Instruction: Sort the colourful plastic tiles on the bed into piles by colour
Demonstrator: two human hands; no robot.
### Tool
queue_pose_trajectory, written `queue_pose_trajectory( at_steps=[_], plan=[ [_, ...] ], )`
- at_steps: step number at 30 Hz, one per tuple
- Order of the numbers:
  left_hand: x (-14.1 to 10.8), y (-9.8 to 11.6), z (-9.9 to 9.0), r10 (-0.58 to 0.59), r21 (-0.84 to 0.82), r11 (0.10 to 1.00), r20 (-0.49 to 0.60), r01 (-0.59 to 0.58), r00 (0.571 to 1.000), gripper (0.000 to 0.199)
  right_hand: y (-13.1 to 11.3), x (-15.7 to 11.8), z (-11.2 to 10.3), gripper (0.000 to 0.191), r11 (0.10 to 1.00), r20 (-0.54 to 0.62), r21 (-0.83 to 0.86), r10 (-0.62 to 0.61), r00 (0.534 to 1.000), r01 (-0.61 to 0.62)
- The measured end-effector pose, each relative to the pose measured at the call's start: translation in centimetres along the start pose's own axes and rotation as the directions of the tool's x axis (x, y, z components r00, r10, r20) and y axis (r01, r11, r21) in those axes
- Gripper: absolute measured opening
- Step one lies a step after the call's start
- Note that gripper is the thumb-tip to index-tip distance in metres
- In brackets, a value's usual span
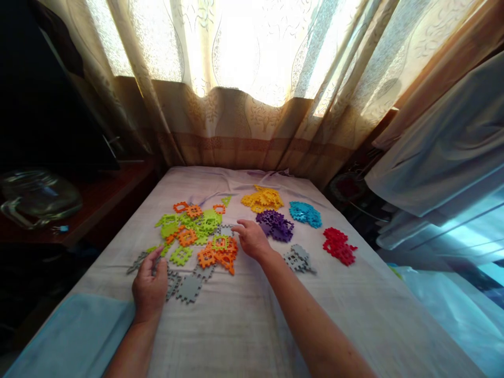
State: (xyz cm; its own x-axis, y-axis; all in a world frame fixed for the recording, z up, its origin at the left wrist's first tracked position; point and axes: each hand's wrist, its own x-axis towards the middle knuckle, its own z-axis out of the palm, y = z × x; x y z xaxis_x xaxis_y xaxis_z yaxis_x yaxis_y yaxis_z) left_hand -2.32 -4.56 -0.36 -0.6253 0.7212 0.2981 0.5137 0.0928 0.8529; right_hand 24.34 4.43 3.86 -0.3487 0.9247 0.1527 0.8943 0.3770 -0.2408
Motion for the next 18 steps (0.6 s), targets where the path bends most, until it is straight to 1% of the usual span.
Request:
queue_pose_trajectory(
  at_steps=[2,4,6,9,12,14,16,18],
  plan=[
    [0.0,-0.1,0.0,0.007,-0.006,1.000,0.007,-0.007,1.000,0.042,-0.2,1.2,0.2,0.043,0.999,0.051,-0.040,-0.022,0.998,0.024],
    [0.1,-0.2,0.0,0.009,-0.009,1.000,0.008,-0.009,1.000,0.041,-0.1,1.7,0.3,0.037,0.998,0.086,-0.056,-0.028,0.996,0.032],
    [0.1,-0.3,0.0,0.008,-0.004,1.000,0.002,-0.008,1.000,0.040,0.1,1.4,0.3,0.030,0.997,0.104,-0.065,-0.025,0.994,0.032],
    [0.1,-0.4,0.0,0.020,0.011,1.000,-0.002,-0.020,1.000,0.040,0.5,0.4,0.2,0.023,0.997,0.093,-0.068,-0.019,0.995,0.025],
    [0.1,-0.4,0.0,0.036,0.019,0.999,-0.003,-0.036,0.999,0.039,0.7,-1.0,0.3,0.016,0.998,0.054,-0.054,-0.020,0.998,0.023],
    [0.1,-0.4,0.0,0.036,0.019,0.999,0.000,-0.036,0.999,0.040,0.8,-2.0,0.3,0.016,0.999,0.005,-0.045,0.005,1.000,-0.004],
    [0.1,-0.2,-0.1,0.024,0.015,1.000,0.007,-0.025,1.000,0.041,0.9,-3.2,0.2,0.016,0.998,-0.066,-0.029,0.057,0.996,-0.059],
    [0.1,-0.1,-0.1,0.005,0.013,1.000,0.016,-0.005,1.000,0.043,1.3,-4.6,0.0,0.019,0.994,-0.155,0.015,0.110,0.982,-0.109]
  ],
)
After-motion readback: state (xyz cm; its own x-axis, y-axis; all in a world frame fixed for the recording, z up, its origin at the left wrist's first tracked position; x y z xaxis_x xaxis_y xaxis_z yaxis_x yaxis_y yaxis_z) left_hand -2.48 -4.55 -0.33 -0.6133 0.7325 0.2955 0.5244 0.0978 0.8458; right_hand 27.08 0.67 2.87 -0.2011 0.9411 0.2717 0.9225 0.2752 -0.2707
